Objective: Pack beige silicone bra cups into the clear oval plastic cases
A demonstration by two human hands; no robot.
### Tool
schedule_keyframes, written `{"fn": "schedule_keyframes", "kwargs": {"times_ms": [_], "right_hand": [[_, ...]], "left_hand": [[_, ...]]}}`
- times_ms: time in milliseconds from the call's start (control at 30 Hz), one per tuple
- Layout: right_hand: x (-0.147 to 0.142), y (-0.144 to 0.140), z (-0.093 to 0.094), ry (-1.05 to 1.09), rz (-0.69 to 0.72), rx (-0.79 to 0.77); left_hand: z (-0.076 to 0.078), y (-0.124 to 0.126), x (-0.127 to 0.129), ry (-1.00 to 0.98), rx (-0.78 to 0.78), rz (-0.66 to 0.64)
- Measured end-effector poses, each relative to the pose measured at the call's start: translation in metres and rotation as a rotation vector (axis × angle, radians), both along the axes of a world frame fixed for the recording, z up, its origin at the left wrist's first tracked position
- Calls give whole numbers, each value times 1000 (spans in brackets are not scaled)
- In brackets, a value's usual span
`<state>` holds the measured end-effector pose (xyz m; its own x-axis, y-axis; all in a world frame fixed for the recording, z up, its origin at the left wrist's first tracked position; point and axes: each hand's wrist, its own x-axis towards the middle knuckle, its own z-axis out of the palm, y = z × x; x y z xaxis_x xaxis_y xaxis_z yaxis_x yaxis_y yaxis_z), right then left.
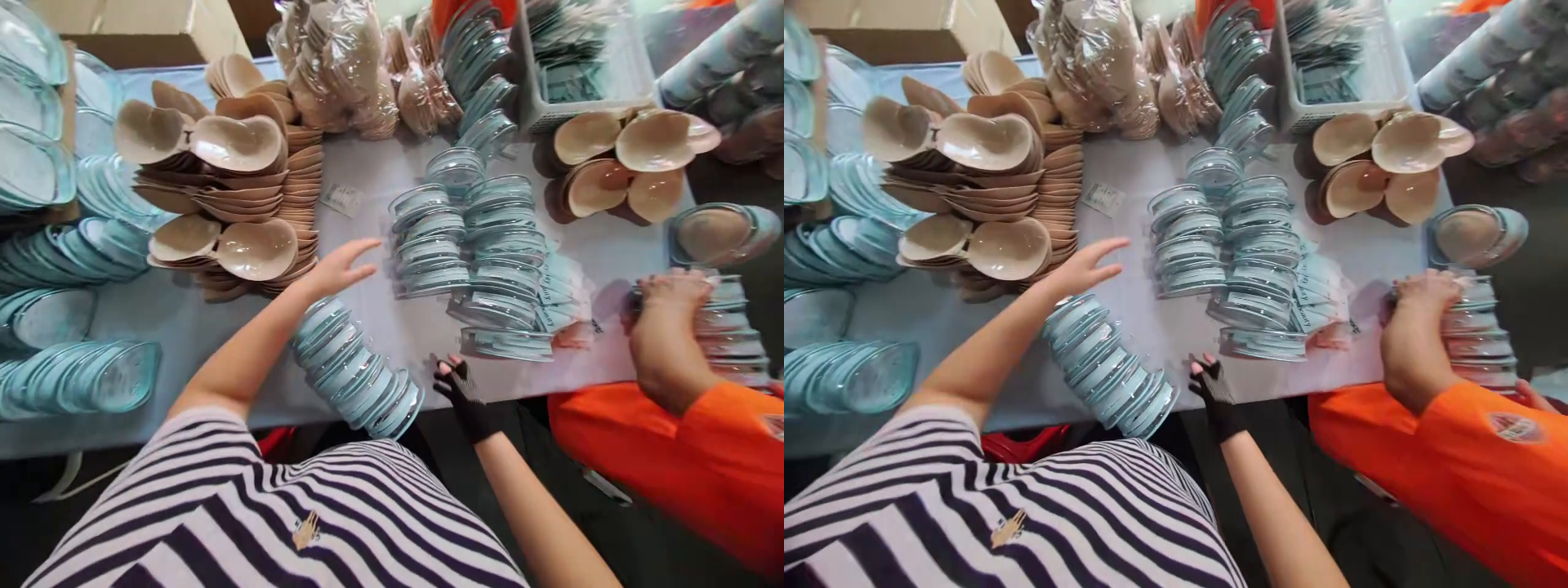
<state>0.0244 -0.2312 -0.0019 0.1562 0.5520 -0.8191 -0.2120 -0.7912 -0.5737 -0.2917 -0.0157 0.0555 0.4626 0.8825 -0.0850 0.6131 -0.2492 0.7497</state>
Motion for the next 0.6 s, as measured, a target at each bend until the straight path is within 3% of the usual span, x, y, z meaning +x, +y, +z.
{"fn": "schedule_keyframes", "kwargs": {"times_ms": [67, 133, 233, 300, 400, 600], "right_hand": [[7, -47, -1, -105, 177, -78], [4, -80, 3, -36, 305, -83], [-15, -97, 16, 181, 389, -25], [-30, -94, 25, 285, 451, 12], [-39, -89, 30, 321, 481, 24], [-17, -99, 19, 229, 342, -21]], "left_hand": [[6, -70, -38, 20, -5, 208], [1, -126, -66, 42, 66, 494], [-20, -169, -85, 136, 209, 835], [-35, -175, -88, 198, 175, 936], [-50, -170, -88, 123, 1, 969], [-62, -153, -87, -115, -267, 818]]}}
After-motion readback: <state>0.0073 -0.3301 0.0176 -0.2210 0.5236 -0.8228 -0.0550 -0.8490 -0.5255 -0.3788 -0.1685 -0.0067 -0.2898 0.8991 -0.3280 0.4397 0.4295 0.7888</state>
